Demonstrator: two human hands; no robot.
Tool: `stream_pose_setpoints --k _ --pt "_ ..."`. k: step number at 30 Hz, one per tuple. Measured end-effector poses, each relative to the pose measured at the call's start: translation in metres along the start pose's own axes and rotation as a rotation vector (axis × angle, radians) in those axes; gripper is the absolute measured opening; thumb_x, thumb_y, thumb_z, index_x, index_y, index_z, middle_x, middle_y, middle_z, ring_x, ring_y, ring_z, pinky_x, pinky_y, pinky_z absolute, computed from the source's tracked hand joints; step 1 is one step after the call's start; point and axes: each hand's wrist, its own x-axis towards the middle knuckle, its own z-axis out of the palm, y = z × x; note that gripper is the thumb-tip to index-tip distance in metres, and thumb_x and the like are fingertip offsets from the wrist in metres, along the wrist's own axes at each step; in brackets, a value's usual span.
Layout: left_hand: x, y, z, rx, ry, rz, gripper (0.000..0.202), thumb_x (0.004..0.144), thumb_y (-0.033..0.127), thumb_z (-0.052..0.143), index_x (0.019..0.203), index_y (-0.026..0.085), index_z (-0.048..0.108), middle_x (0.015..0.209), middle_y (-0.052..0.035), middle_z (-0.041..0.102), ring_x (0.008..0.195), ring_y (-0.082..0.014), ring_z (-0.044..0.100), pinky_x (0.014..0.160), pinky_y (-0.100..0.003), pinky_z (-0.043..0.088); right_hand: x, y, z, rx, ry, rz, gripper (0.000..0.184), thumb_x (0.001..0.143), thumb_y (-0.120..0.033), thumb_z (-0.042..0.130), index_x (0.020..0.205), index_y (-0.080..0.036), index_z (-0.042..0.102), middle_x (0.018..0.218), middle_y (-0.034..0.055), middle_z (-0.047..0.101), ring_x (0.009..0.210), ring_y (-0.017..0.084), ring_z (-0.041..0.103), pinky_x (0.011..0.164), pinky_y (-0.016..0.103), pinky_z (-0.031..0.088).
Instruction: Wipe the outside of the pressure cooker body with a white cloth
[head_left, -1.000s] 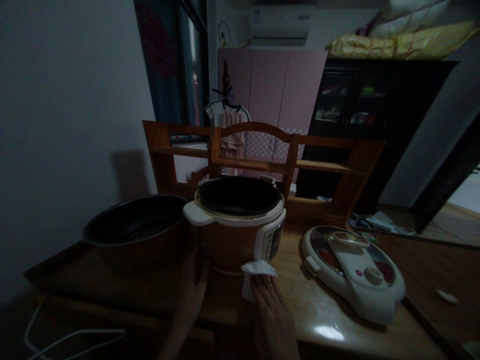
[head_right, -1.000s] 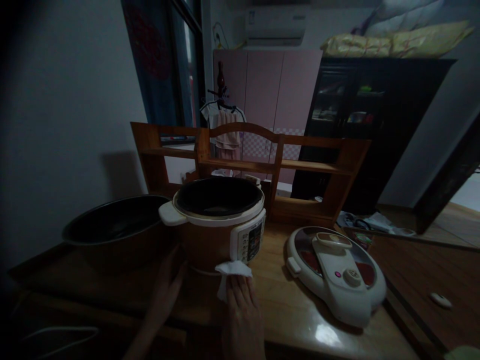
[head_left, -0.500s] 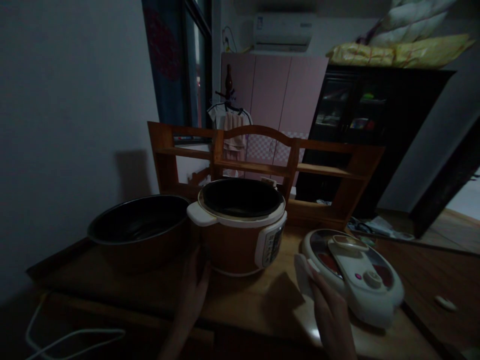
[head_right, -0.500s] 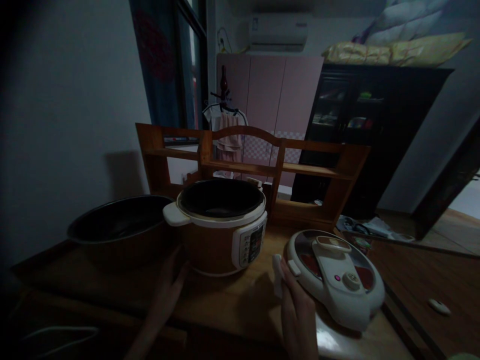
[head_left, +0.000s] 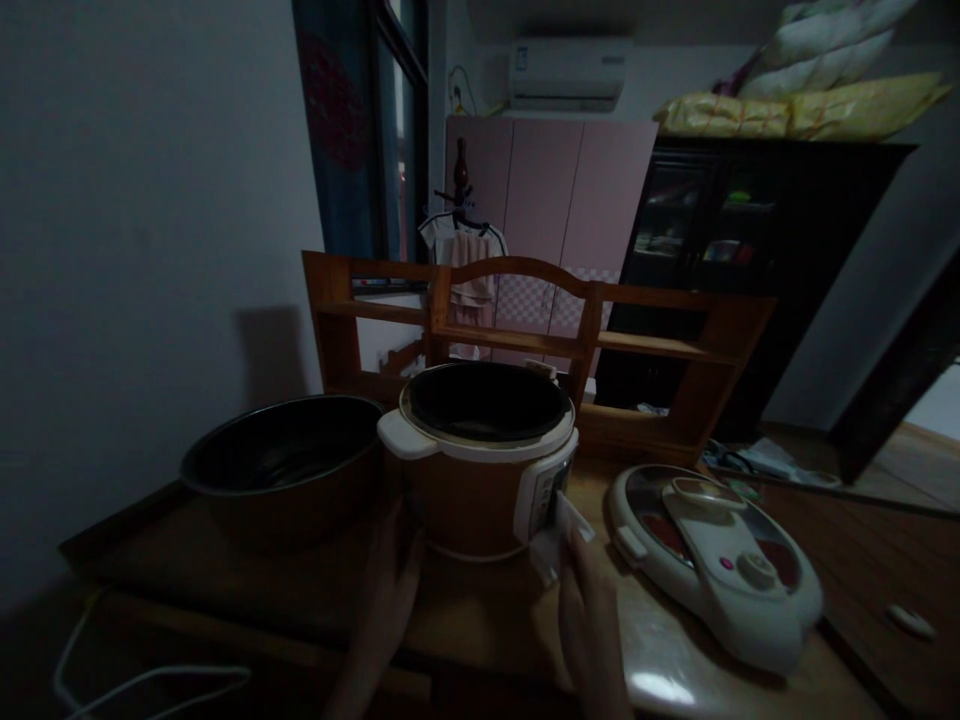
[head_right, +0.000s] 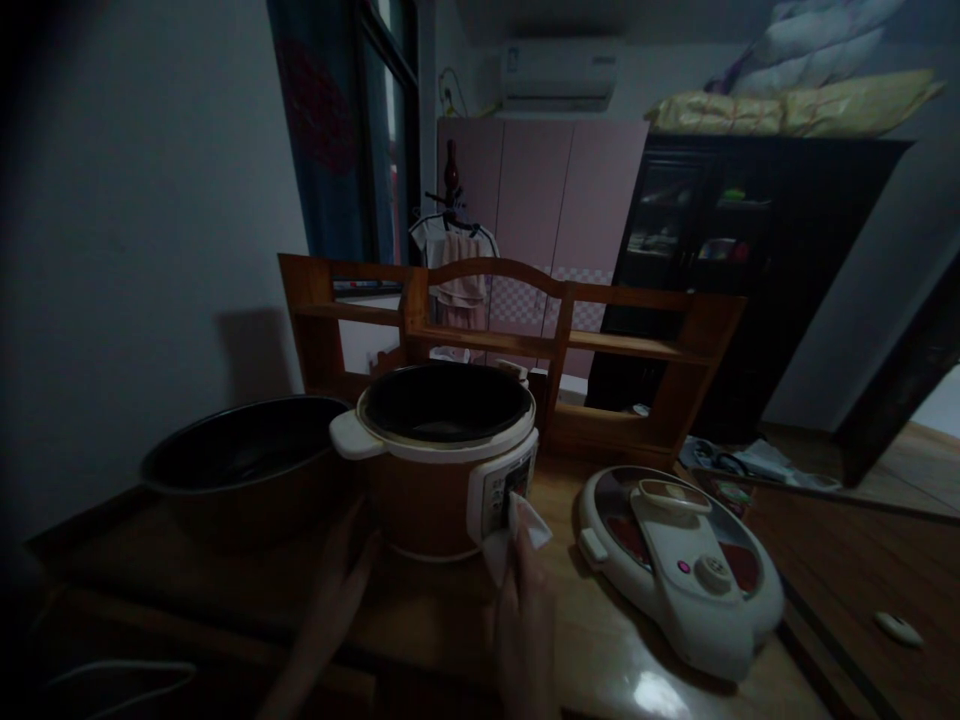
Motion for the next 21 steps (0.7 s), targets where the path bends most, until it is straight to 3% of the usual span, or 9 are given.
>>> stream_pose_setpoints --k 3,6,14,17,21 --pt "0.001 -0.003 0.001 0.006 -0.004 -0.001 0.055 0.094 0.046 0.047 0.145 0.026 0.042 0.152 -0.0105 0.044 0.142 -0.0285 0.039 0.119 -0.055 0.029 -0.008 -0.008 0.012 0.004 -0.044 0.018 0.055 0.097 -0.016 0.033 0.151 -0.021 0.039 0.153 0.0067 0.042 0.142 0.024 0.038 0.115 0.050 0.034" --pt "0.001 -0.005 0.002 0.014 -0.004 -0.001 0.055 0.094 0.046 0.047 0.145 0.026 0.042 0.151 -0.0104 0.045 0.142 -0.0276 0.040 0.119 -0.054 0.030 -0.016 -0.009 0.016 -0.004 -0.077 0.039 0.054 0.097 -0.014 0.032 0.151 -0.022 0.039 0.156 0.0060 0.035 0.144 0.026 0.033 0.116 0.055 0.031" --pt "0.001 -0.005 0.001 0.019 0.010 0.022 0.056 0.094 0.045 0.049 0.146 0.026 0.041 0.152 -0.0099 0.044 0.142 -0.0276 0.039 0.120 -0.053 0.028 -0.031 -0.013 0.005 0.179 -0.156 0.038 0.041 0.100 -0.027 0.041 0.139 -0.028 0.056 0.145 0.0044 0.052 0.135 0.024 0.048 0.107 0.044 0.047" --pt "0.000 -0.003 0.001 0.021 0.010 0.024 0.055 0.094 0.044 0.049 0.146 0.027 0.042 0.151 -0.0100 0.046 0.141 -0.0276 0.041 0.120 -0.053 0.029 -0.024 -0.016 -0.007 0.210 -0.112 0.181 0.042 0.100 -0.037 0.042 0.136 -0.026 0.059 0.143 0.0049 0.055 0.135 0.025 0.049 0.110 0.046 0.045" --pt "0.000 -0.001 0.000 0.024 0.013 0.035 0.054 0.094 0.045 0.048 0.145 0.027 0.043 0.151 -0.0099 0.046 0.142 -0.0276 0.041 0.119 -0.053 0.031 -0.002 -0.012 -0.020 0.195 0.041 0.293 0.046 0.096 -0.045 0.047 0.137 -0.025 0.059 0.147 0.0044 0.051 0.141 0.026 0.041 0.118 0.049 0.032"
